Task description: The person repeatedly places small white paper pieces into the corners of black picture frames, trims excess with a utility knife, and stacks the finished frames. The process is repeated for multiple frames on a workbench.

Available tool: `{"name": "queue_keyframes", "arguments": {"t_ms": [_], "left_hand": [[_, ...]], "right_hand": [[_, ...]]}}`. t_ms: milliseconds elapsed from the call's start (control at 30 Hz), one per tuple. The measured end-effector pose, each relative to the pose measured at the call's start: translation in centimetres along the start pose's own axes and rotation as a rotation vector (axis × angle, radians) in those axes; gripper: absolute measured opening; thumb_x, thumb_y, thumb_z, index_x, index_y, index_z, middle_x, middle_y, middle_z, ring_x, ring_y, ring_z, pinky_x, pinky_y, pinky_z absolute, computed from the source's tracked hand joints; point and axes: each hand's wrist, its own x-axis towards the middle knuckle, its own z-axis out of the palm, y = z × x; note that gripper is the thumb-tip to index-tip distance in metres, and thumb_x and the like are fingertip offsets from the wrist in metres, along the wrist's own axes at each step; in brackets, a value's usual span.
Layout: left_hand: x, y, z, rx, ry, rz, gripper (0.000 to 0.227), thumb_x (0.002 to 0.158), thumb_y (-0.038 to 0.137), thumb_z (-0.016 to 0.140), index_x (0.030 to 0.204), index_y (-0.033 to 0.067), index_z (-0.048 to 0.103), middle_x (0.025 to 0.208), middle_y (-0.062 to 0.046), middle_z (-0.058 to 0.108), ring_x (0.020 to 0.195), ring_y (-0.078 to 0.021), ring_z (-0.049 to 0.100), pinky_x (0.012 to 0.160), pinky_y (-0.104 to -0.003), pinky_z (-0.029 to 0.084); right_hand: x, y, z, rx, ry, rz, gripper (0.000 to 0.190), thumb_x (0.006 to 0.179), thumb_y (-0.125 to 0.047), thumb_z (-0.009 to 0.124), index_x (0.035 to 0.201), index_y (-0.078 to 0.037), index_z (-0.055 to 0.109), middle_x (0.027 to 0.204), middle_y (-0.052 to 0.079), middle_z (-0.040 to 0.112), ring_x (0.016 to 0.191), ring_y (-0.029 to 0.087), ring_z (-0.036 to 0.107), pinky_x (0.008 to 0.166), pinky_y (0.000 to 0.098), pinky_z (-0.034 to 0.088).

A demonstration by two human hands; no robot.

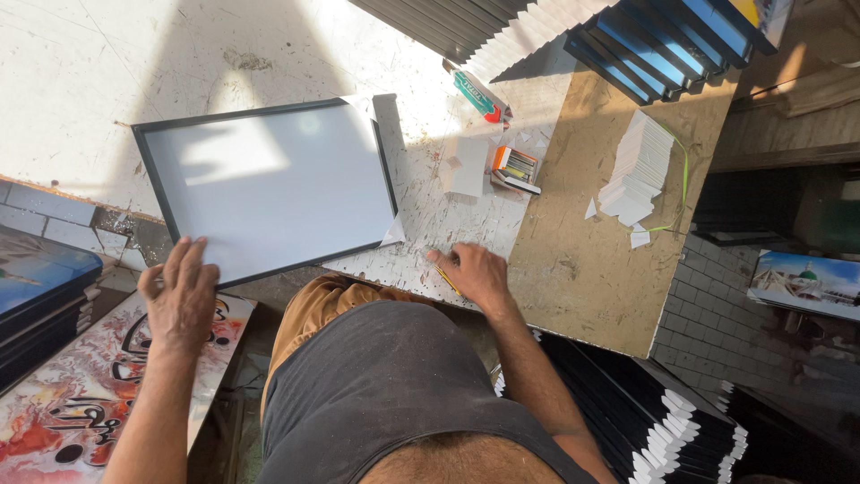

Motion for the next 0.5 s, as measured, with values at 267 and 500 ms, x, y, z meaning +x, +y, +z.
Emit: {"name": "queue_keyframes", "arguments": {"t_ms": [267, 500], "left_hand": [[-0.4, -2.0, -9.0, -0.274, 0.172, 0.001, 0.012, 0.096, 0.010, 0.072, 0.103, 0.0187, 0.069, 0.143, 0.006, 0.066, 0.150, -0.0126, 0.050, 0.121, -0.043, 0.030], [0.2, -2.2, -24.3, -0.781, 0.356, 0.232, 0.024, 0.085, 0.020, 0.076, 0.108, 0.0178, 0.070, 0.115, 0.003, 0.074, 0.116, -0.0137, 0.065, 0.107, -0.045, 0.041]], "right_hand": [[7.3, 2.6, -6.8, -0.057, 0.753, -0.535, 0.049, 0.074, -0.036, 0.083, 0.108, -0.002, 0.070, 0.119, 0.015, 0.069, 0.103, 0.033, 0.070, 0.086, 0.0390, 0.057], [9.3, 3.9, -8.1, 0.097, 0.430, -0.499, 0.022, 0.084, -0.018, 0.081, 0.103, -0.009, 0.073, 0.104, 0.011, 0.074, 0.096, 0.033, 0.071, 0.083, 0.0424, 0.056]]}}
